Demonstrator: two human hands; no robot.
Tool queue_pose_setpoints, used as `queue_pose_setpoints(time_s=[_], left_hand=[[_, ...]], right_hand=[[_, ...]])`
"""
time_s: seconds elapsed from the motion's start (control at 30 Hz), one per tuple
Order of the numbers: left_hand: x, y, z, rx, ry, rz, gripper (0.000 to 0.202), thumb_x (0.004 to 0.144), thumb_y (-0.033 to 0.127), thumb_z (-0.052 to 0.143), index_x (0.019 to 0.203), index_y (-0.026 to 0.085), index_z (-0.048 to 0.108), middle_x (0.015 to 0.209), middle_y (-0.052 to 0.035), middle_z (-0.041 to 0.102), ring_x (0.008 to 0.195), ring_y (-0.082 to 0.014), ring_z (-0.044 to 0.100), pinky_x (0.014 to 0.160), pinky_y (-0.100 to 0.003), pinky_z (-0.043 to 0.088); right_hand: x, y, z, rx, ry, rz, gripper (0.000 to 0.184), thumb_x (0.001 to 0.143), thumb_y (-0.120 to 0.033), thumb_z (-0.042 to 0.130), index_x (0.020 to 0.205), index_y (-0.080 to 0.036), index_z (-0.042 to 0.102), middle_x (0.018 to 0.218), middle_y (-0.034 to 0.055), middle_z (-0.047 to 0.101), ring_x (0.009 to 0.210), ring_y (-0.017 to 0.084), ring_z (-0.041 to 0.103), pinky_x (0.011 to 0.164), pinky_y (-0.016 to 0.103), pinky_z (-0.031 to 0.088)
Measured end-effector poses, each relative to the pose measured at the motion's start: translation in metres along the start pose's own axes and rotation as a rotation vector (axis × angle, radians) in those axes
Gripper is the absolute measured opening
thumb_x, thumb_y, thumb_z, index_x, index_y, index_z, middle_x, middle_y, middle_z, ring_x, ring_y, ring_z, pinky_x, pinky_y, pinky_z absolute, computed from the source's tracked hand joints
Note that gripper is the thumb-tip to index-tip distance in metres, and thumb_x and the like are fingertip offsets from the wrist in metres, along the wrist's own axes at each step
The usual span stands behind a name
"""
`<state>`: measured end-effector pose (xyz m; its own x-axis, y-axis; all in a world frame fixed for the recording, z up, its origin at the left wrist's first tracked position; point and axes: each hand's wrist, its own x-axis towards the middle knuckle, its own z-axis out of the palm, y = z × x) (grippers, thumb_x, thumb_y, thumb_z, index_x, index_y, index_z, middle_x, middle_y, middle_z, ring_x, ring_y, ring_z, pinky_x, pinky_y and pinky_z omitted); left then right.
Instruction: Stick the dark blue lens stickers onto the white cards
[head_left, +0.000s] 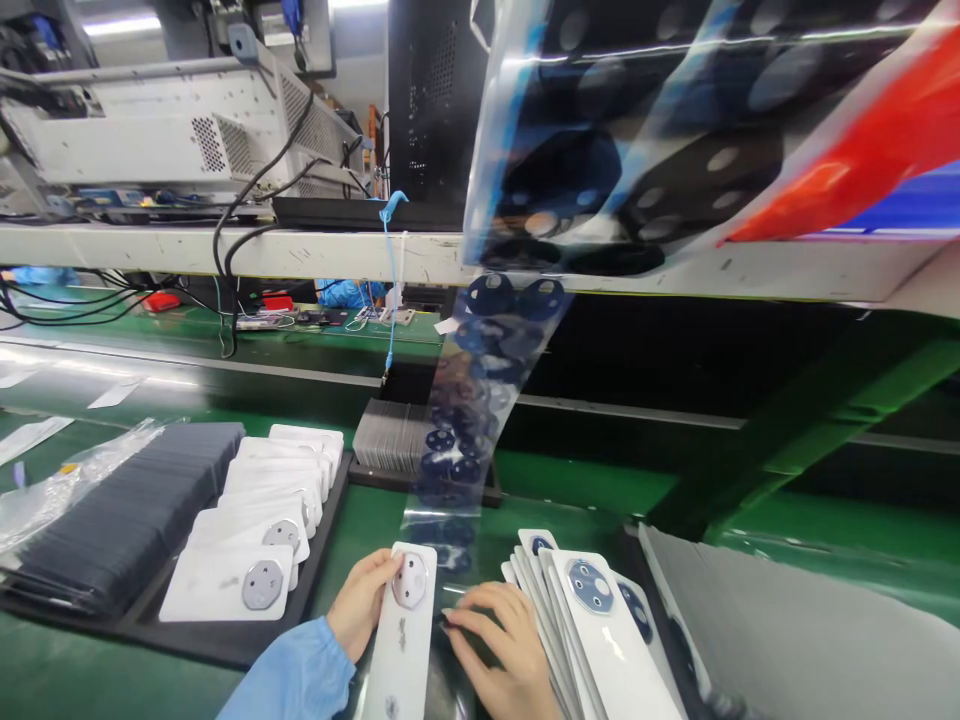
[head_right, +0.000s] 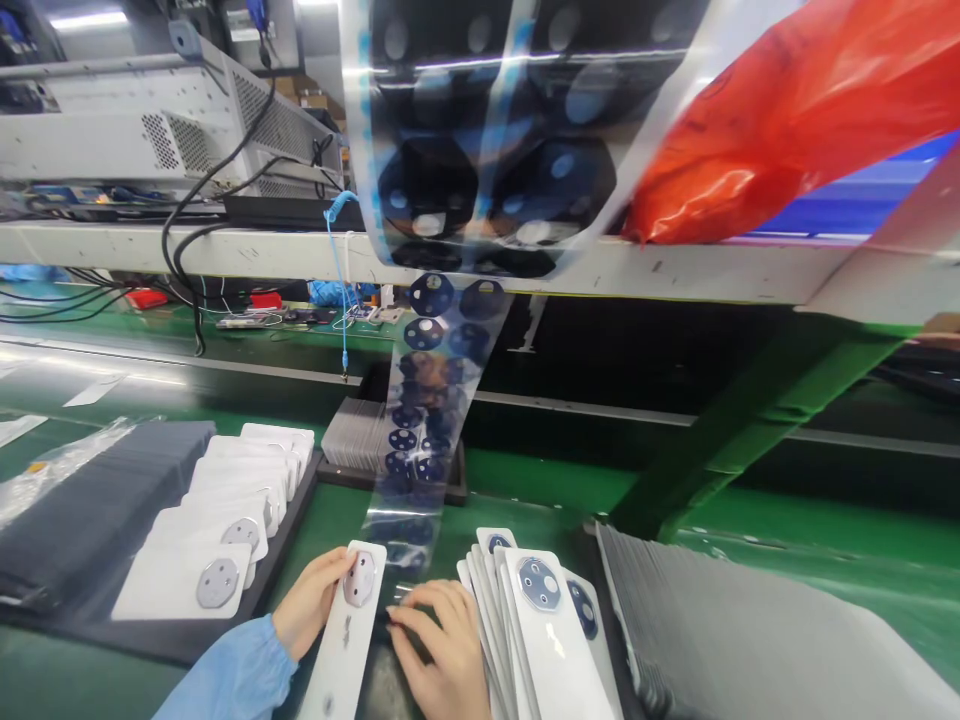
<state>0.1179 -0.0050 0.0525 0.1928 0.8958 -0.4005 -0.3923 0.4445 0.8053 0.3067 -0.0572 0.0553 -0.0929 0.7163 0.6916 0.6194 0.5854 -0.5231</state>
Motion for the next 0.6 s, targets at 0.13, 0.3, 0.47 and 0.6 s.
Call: queue_pose_setpoints(time_s=[0.13,0.3,0.47,0.6], left_hand=[[-0.003,-0.007,0.003,0.0,0.103,0.084,0.035,0.064,0.05,0.079,0.071,0.019,0.065,0.066,0.0015,0.066,0.065,-0.0155,0.061,0.061,-0.024,0.045],[-0.012,-0.01,0.009,0.265,0.224,0.356,0.036,0.073,0.044,0.074,0.102,0.023,0.072,0.145,-0.0047,0.048,0.136,-0.0263,0.035,0.111,-0.031,0.026],[-0.02,-0.013,0.017,0.197,-0.108,0.186,0.045,0.085,0.049,0.06,0.117,0.019,0.066,0.118,-0.0102,0.069,0.111,-0.0304,0.061,0.094,-0.04,0.047],[-0.025,-0.013,0.021,0.131,-0.206,0.141,0.046,0.085,0.047,0.062,0.119,0.018,0.066,0.11,-0.0108,0.072,0.101,-0.0286,0.066,0.085,-0.037,0.052]], right_hand=[[-0.006,0.007,0.003,0.356,0.154,0.487,0.013,0.078,-0.034,0.073,0.077,-0.022,0.067,0.075,0.0033,0.066,0.073,0.021,0.065,0.069,0.032,0.055],[-0.014,0.012,0.014,0.678,0.17,0.869,0.037,0.069,-0.043,0.079,0.093,-0.018,0.068,0.08,0.0062,0.07,0.075,0.023,0.067,0.07,0.031,0.057],[-0.012,0.004,0.02,0.693,0.096,0.941,0.036,0.067,-0.046,0.08,0.084,-0.017,0.068,0.075,0.0065,0.07,0.072,0.023,0.067,0.069,0.03,0.055],[-0.008,0.0,0.018,0.63,0.069,0.958,0.038,0.066,-0.049,0.08,0.083,-0.016,0.069,0.077,0.0081,0.071,0.073,0.024,0.067,0.069,0.032,0.055]])
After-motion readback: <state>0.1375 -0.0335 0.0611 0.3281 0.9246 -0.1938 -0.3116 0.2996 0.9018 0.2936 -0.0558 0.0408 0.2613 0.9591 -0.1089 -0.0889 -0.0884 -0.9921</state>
